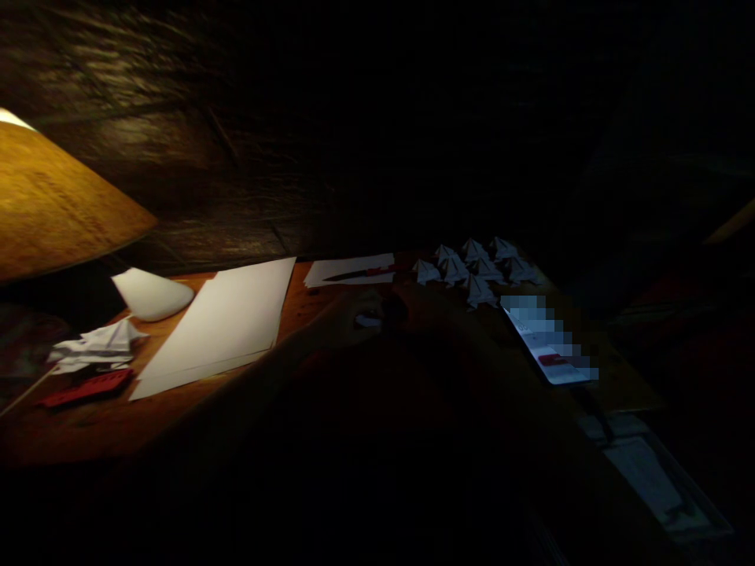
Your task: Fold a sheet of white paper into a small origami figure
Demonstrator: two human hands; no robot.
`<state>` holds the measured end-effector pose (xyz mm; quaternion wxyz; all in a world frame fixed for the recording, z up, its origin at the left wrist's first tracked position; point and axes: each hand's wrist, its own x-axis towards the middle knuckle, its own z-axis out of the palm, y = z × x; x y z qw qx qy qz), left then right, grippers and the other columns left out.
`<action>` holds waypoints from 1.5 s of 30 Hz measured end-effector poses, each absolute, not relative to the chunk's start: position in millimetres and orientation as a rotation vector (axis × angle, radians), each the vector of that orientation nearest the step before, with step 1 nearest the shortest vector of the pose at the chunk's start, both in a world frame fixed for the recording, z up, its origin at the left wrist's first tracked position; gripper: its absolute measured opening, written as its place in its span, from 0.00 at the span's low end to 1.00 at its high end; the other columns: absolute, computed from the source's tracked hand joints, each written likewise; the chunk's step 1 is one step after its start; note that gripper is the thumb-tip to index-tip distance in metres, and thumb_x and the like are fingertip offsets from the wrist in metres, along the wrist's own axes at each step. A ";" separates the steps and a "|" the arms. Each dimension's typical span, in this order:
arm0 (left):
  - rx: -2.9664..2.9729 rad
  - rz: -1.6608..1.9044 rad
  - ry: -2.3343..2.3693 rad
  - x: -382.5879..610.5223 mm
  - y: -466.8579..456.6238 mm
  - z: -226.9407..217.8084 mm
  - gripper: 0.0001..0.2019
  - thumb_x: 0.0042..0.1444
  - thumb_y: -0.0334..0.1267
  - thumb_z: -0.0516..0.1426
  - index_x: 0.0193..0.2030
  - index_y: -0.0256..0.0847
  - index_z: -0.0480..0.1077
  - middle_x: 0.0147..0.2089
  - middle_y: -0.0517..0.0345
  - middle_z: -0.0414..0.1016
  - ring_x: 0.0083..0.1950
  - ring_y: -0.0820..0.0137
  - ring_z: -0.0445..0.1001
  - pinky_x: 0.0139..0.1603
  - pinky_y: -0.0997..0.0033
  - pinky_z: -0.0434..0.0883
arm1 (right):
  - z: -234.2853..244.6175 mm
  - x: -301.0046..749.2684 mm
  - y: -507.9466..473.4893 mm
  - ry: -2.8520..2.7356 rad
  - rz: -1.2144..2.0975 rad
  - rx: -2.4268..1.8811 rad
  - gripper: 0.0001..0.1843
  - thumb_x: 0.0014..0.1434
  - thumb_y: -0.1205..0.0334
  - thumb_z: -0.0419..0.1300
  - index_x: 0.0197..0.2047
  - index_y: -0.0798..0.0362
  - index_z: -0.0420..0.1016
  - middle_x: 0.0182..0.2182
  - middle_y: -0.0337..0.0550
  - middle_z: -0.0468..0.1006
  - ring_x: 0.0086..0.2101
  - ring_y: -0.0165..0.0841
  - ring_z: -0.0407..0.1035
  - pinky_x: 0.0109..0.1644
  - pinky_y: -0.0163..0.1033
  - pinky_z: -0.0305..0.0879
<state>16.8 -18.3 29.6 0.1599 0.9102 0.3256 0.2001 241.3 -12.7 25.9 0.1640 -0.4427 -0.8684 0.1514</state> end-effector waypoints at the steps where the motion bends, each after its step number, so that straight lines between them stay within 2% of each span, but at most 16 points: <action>1: 2.594 0.566 0.929 16.0 -17.2 28.9 0.08 0.55 0.37 0.59 0.41 0.40 0.73 0.46 0.53 0.74 0.45 0.66 0.74 0.45 0.62 0.72 | 27.3 241.2 -13.7 -2.477 0.428 -1.273 0.26 0.51 0.50 0.68 0.51 0.50 0.70 0.51 0.52 0.76 0.48 0.45 0.72 0.47 0.44 0.67; 13: 2.561 0.541 0.750 2.9 -1.5 24.6 0.18 0.50 0.24 0.54 0.45 0.41 0.77 0.52 0.51 0.74 0.53 0.64 0.75 0.55 0.57 0.73 | 29.7 240.5 -12.2 -2.509 0.442 -1.272 0.29 0.49 0.54 0.69 0.53 0.52 0.71 0.53 0.53 0.76 0.50 0.46 0.72 0.51 0.45 0.66; 18: 2.568 0.531 0.747 0.7 1.1 23.3 0.24 0.48 0.20 0.51 0.46 0.43 0.78 0.52 0.53 0.75 0.55 0.65 0.75 0.56 0.57 0.74 | 34.5 240.9 -16.8 -2.529 0.383 -1.347 0.26 0.51 0.52 0.69 0.52 0.49 0.72 0.52 0.51 0.77 0.48 0.46 0.72 0.49 0.44 0.66; 21: 2.573 0.545 0.729 0.0 1.8 23.9 0.25 0.48 0.19 0.50 0.46 0.44 0.78 0.53 0.53 0.75 0.55 0.65 0.76 0.57 0.58 0.74 | 38.6 240.2 -19.4 -2.536 0.376 -1.362 0.26 0.51 0.52 0.69 0.51 0.49 0.72 0.52 0.50 0.77 0.48 0.45 0.72 0.48 0.43 0.66; 26: 2.626 0.516 0.698 -1.2 2.4 25.2 0.28 0.49 0.20 0.50 0.52 0.47 0.78 0.54 0.53 0.75 0.55 0.65 0.75 0.56 0.58 0.74 | 36.2 240.6 -16.8 -2.527 0.424 -1.305 0.29 0.50 0.51 0.70 0.54 0.51 0.72 0.52 0.51 0.76 0.50 0.45 0.72 0.50 0.44 0.67; 29: 2.637 0.500 0.703 -2.5 4.1 22.0 0.27 0.50 0.20 0.50 0.51 0.48 0.78 0.56 0.54 0.74 0.56 0.65 0.74 0.57 0.57 0.73 | 34.7 242.3 -14.8 -2.508 0.468 -1.286 0.27 0.51 0.51 0.70 0.53 0.50 0.73 0.51 0.50 0.77 0.48 0.44 0.72 0.49 0.43 0.67; 32: 2.634 0.512 0.734 -2.2 4.0 18.5 0.24 0.53 0.23 0.52 0.50 0.49 0.79 0.56 0.53 0.74 0.56 0.64 0.74 0.57 0.57 0.72 | 34.3 244.3 -12.4 -2.516 0.488 -1.301 0.21 0.56 0.54 0.67 0.51 0.50 0.74 0.51 0.50 0.78 0.48 0.43 0.73 0.49 0.43 0.67; 34: 2.628 0.519 0.750 0.3 1.2 18.3 0.18 0.58 0.28 0.54 0.49 0.47 0.79 0.55 0.52 0.74 0.54 0.64 0.74 0.56 0.57 0.72 | 32.6 245.5 -9.5 -2.522 0.471 -1.289 0.18 0.58 0.56 0.64 0.51 0.51 0.75 0.53 0.50 0.78 0.49 0.43 0.73 0.51 0.44 0.67; 36: 2.619 0.533 0.786 5.2 -4.1 19.9 0.10 0.62 0.36 0.56 0.46 0.45 0.79 0.53 0.52 0.74 0.51 0.65 0.74 0.54 0.58 0.72 | 29.6 246.6 -5.7 -2.518 0.457 -1.278 0.18 0.59 0.59 0.62 0.53 0.51 0.74 0.55 0.51 0.77 0.51 0.44 0.73 0.53 0.45 0.67; 38: 2.630 0.564 0.875 11.4 -10.5 21.5 0.07 0.61 0.42 0.60 0.42 0.44 0.77 0.50 0.54 0.74 0.50 0.64 0.73 0.54 0.57 0.71 | 26.9 247.5 -2.3 -2.522 0.462 -1.279 0.22 0.57 0.63 0.62 0.56 0.51 0.74 0.57 0.51 0.77 0.53 0.44 0.72 0.54 0.46 0.67; 41: 2.675 0.598 1.004 19.8 -18.3 21.3 0.11 0.56 0.46 0.66 0.42 0.43 0.75 0.49 0.54 0.73 0.52 0.60 0.72 0.55 0.55 0.68 | 25.6 248.2 -0.1 -2.516 0.463 -1.313 0.27 0.54 0.66 0.63 0.58 0.49 0.74 0.57 0.49 0.77 0.53 0.45 0.72 0.54 0.46 0.67; 45: 2.668 0.604 1.058 23.8 -22.1 18.6 0.14 0.54 0.45 0.67 0.43 0.44 0.73 0.50 0.55 0.72 0.53 0.59 0.71 0.56 0.54 0.67 | 25.0 248.0 0.2 -2.475 0.469 -1.305 0.29 0.52 0.71 0.61 0.58 0.48 0.76 0.57 0.48 0.77 0.54 0.45 0.72 0.56 0.47 0.66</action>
